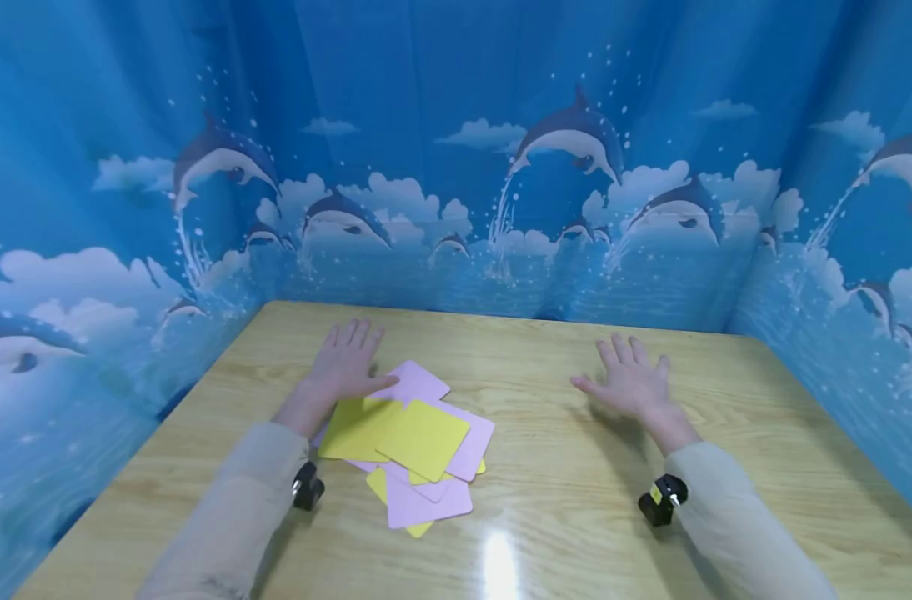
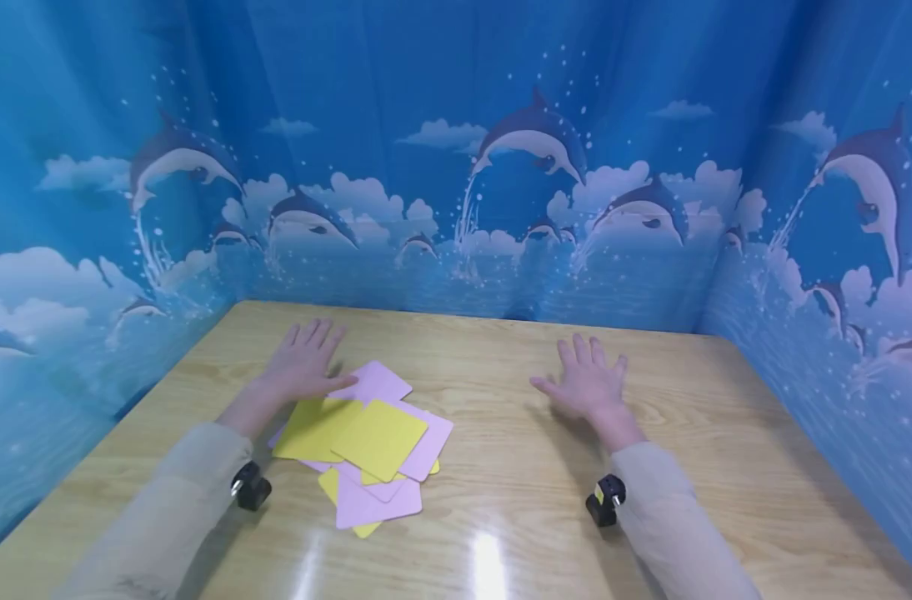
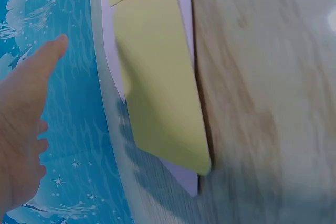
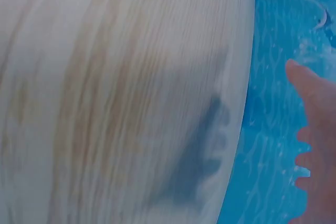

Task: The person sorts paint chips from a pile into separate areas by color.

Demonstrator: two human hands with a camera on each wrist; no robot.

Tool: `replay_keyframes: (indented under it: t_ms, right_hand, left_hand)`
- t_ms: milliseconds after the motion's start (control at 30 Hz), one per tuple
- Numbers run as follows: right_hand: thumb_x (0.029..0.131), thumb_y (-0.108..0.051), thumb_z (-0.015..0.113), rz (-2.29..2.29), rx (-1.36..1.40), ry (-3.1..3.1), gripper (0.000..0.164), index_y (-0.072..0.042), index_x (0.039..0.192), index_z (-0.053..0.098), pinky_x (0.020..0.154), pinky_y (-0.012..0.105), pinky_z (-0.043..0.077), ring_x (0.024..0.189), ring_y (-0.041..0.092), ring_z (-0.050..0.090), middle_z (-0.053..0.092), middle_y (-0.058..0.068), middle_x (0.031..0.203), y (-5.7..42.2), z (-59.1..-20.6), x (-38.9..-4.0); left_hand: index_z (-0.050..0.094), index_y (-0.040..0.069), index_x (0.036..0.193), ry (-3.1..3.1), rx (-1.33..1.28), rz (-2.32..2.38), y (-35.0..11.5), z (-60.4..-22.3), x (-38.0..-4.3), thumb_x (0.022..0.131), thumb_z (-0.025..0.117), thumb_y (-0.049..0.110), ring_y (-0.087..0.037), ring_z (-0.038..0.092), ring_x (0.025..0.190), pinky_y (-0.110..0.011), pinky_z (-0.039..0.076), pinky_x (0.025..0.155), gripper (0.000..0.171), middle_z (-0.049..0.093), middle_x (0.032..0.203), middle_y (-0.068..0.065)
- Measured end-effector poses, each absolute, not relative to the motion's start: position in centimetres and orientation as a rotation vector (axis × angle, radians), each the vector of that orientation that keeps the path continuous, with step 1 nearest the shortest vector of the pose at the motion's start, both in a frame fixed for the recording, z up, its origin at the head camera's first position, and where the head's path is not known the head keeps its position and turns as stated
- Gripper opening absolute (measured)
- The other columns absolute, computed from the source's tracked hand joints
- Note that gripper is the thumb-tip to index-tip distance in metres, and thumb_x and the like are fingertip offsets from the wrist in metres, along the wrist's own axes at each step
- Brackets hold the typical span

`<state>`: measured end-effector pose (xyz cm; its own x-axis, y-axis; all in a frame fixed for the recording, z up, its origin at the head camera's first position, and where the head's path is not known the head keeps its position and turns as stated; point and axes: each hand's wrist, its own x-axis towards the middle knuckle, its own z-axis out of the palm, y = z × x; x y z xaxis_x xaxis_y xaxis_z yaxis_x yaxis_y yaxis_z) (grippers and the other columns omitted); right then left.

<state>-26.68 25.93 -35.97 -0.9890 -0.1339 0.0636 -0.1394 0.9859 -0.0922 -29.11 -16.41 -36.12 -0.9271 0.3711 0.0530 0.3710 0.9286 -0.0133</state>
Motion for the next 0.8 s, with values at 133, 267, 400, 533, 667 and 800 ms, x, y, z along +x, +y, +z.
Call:
replay_keyframes:
  t_ms: [133, 267, 400, 533, 667, 800]
  right_hand:
    - [0.086, -0.065, 0.043, 0.109, 0.240, -3.049, 0.090, -0.001, 0.145, 0.022, 0.097, 0.071, 0.001, 0.134, 0.046, 0.008, 0.013, 0.026, 0.149, 24.5, -35.6, -26.6]
    - [0.087, -0.057, 0.050, 0.083, 0.285, -3.003, 0.083, 0.000, 0.143, 0.028, 0.100, 0.068, 0.010, 0.132, 0.046, 0.018, 0.021, 0.028, 0.146, 22.7, -35.2, -26.3]
    - [0.087, -0.050, 0.055, 0.089, 0.349, -2.945, 0.074, 0.001, 0.137, 0.038, 0.100, 0.063, 0.022, 0.127, 0.044, 0.029, 0.034, 0.028, 0.139, 20.8, -34.9, -25.9]
    - [0.087, -0.047, 0.058, 0.107, 0.452, -2.898, 0.067, 0.002, 0.131, 0.045, 0.095, 0.060, 0.032, 0.122, 0.042, 0.037, 0.044, 0.025, 0.131, 18.7, -34.8, -25.2]
    - [0.086, -0.047, 0.060, 0.108, 0.556, -2.861, 0.065, 0.000, 0.130, 0.047, 0.091, 0.057, 0.037, 0.118, 0.039, 0.043, 0.048, 0.023, 0.126, 16.6, -34.9, -24.4]
    - [0.084, -0.051, 0.060, 0.089, 0.645, -2.842, 0.069, -0.002, 0.130, 0.048, 0.091, 0.054, 0.038, 0.118, 0.037, 0.043, 0.048, 0.020, 0.126, 14.5, -35.2, -23.6]
  left_hand:
    - [0.017, 0.001, 0.146, -2.990, -0.630, 0.043, -16.7, -36.1, -28.7, 0.084, 0.052, 0.061, -0.041, 0.009, 0.137, -0.055, 0.004, 0.109, 0.093, 0.014, 0.150, -0.022]
    - [0.020, 0.001, 0.146, -2.951, -0.688, 0.083, -16.9, -36.2, -28.2, 0.082, 0.054, 0.062, -0.040, 0.012, 0.136, -0.055, 0.004, 0.109, 0.095, 0.018, 0.150, -0.019]
    - [0.029, 0.000, 0.143, -2.899, -0.795, 0.096, -16.7, -35.9, -27.3, 0.080, 0.057, 0.062, -0.039, 0.022, 0.134, -0.055, 0.010, 0.108, 0.093, 0.027, 0.147, -0.019]
    - [0.036, 0.002, 0.140, -2.867, -0.968, 0.128, -16.4, -36.0, -26.5, 0.078, 0.058, 0.062, -0.036, 0.029, 0.132, -0.053, 0.016, 0.108, 0.090, 0.034, 0.144, -0.016]
    - [0.038, 0.003, 0.139, -2.862, -1.114, 0.113, -15.9, -36.2, -25.9, 0.077, 0.059, 0.063, -0.035, 0.029, 0.132, -0.052, 0.017, 0.108, 0.090, 0.036, 0.144, -0.015]
    - [0.040, 0.002, 0.138, -2.867, -1.182, 0.064, -15.4, -36.3, -25.3, 0.075, 0.062, 0.064, -0.035, 0.030, 0.131, -0.052, 0.018, 0.108, 0.091, 0.038, 0.142, -0.015]
